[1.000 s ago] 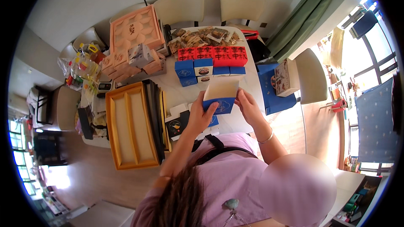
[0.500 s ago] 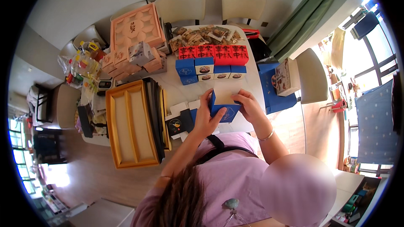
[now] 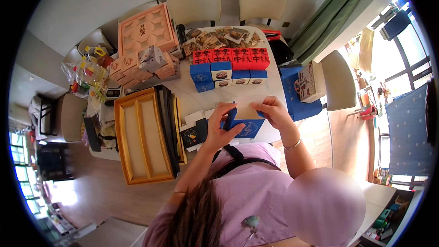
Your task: The person assembles small blue and black cardboard boxes by hand. They fold the flaps of the flat-packed boxes into shape and place them on a table alongside other assembled boxes and packaging materials.
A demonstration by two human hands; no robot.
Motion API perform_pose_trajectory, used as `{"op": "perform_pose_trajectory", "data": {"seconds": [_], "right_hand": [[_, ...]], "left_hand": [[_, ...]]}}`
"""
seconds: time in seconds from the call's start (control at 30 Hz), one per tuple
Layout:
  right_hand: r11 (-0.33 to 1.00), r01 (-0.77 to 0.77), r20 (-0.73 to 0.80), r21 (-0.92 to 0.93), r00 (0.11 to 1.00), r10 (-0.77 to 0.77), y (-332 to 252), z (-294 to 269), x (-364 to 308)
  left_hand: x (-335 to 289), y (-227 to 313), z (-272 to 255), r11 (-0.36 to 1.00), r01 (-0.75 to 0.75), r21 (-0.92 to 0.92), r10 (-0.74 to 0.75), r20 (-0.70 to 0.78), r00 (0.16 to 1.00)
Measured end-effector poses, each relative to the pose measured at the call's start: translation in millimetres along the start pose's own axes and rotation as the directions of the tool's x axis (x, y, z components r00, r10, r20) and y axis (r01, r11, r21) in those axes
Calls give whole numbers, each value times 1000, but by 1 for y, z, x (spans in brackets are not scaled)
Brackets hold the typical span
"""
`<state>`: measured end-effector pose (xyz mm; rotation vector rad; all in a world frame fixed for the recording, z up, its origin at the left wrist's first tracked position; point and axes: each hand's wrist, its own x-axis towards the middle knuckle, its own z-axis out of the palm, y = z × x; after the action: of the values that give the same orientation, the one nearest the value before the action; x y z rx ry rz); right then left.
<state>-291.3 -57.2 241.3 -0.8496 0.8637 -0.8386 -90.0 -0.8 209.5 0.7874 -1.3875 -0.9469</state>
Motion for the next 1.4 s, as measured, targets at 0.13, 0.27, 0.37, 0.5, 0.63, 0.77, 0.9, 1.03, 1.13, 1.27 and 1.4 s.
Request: {"op": "perform_pose_trajectory", "data": {"seconds": [0.13,0.27,0.37,0.5,0.63,0.77,0.9,1.03,1.13,1.27,1.4], "right_hand": [[997,70,-30,-45,997,-71,-3,7,2],[989,144,-97,46,986,-139,-4,26,1],[987,136,-114,88,985,-126,-1,28,3],[988,149,-93,48,985,-145,2,26,4],[976,213,-85,-46,973,-216,5,23,8],[951,290,-223,-105,925,-306,15,17,13],[921,359,-295,-151,873,-389,21,22,17],[944,295,-253,-147,912,-324,18,28,12],[917,345,-179,-200,907,-380,9,36,7],[921,298,0,-252,951,-308,14,19,9],[940,301,58,-158,954,-296,8,24,3]], "left_hand": [[-3,-2,1,980,100,-174,-111,-55,992],[-6,0,10,962,75,-262,-115,-138,984],[-3,2,8,986,44,-162,-61,-100,993],[1,1,-5,994,84,-70,-82,29,996],[3,-3,-6,953,233,-196,-225,60,972],[9,16,0,896,135,423,-114,-75,991],[13,29,9,745,7,667,23,-36,999],[12,29,14,759,126,639,-106,-69,992],[11,26,13,765,199,612,-183,-89,979],[8,18,12,773,195,604,-157,-117,981],[9,14,11,770,97,631,-29,-116,993]]}}
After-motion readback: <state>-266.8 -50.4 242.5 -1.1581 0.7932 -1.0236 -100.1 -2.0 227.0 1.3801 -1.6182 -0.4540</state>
